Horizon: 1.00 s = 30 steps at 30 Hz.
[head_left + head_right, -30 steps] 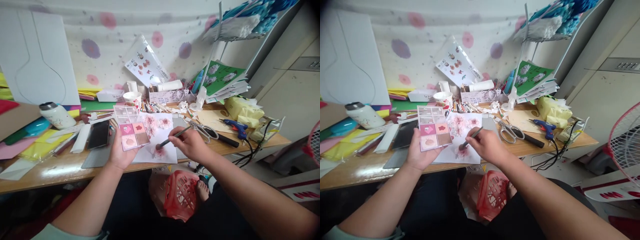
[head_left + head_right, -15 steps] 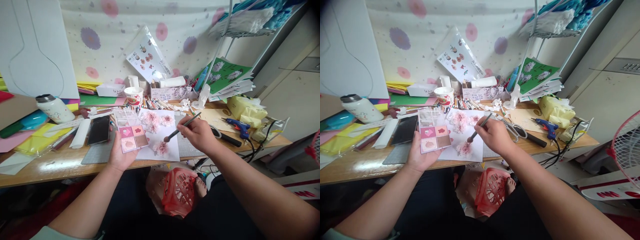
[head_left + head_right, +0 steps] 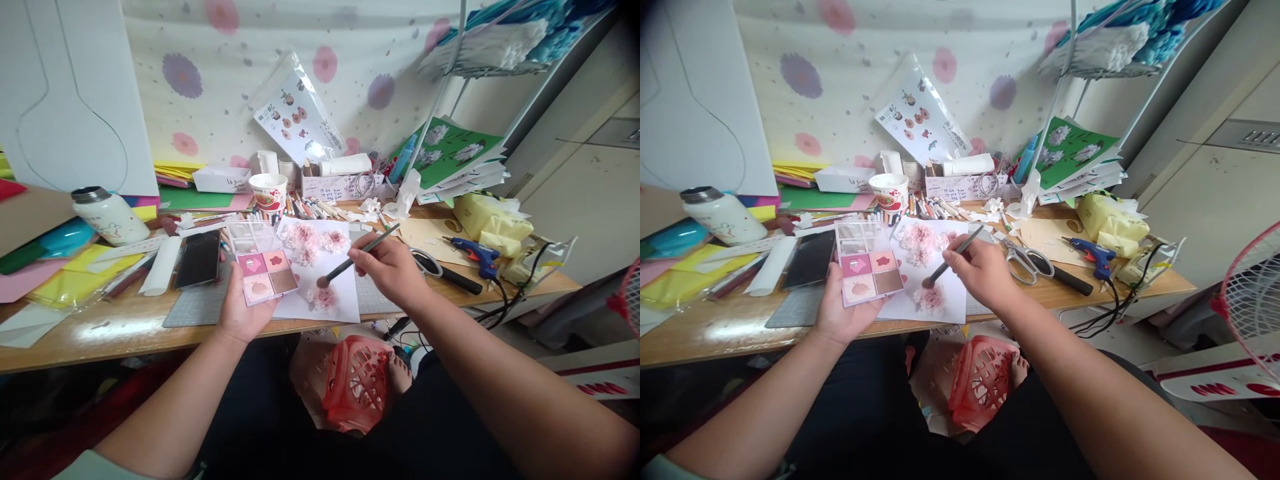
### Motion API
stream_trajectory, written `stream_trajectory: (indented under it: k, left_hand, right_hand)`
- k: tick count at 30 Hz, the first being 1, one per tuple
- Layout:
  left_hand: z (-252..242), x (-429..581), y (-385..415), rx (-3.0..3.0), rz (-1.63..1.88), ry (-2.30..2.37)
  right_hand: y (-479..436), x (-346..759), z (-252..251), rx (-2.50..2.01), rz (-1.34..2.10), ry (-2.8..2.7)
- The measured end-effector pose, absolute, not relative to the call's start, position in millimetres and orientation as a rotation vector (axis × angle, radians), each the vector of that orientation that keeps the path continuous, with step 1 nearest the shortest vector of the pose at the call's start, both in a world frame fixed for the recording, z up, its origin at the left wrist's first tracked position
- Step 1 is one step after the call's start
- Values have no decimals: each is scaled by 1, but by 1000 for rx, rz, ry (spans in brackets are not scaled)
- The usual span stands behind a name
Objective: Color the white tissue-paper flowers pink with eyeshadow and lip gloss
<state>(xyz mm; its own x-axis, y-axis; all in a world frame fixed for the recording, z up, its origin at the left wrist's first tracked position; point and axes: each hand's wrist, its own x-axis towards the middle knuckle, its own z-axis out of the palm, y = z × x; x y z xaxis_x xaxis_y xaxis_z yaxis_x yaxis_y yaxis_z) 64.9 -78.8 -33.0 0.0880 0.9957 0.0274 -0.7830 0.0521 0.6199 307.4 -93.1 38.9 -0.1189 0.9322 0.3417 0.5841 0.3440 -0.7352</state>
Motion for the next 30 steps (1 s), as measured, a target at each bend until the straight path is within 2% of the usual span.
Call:
stream_trajectory:
  k: [17,23,30]
  left_hand:
    - [-33,62,-78,537,1390,440]
    - [-32,58,-83,539,1322,372]
    - [-17,81,-105,599,1001,289]
  right_hand:
    - [-104,307,45,-1173,600,-1912]
    - [-93,325,41,-1118,589,-1558]
    - [-72,306,17,-1016,930,-1342]
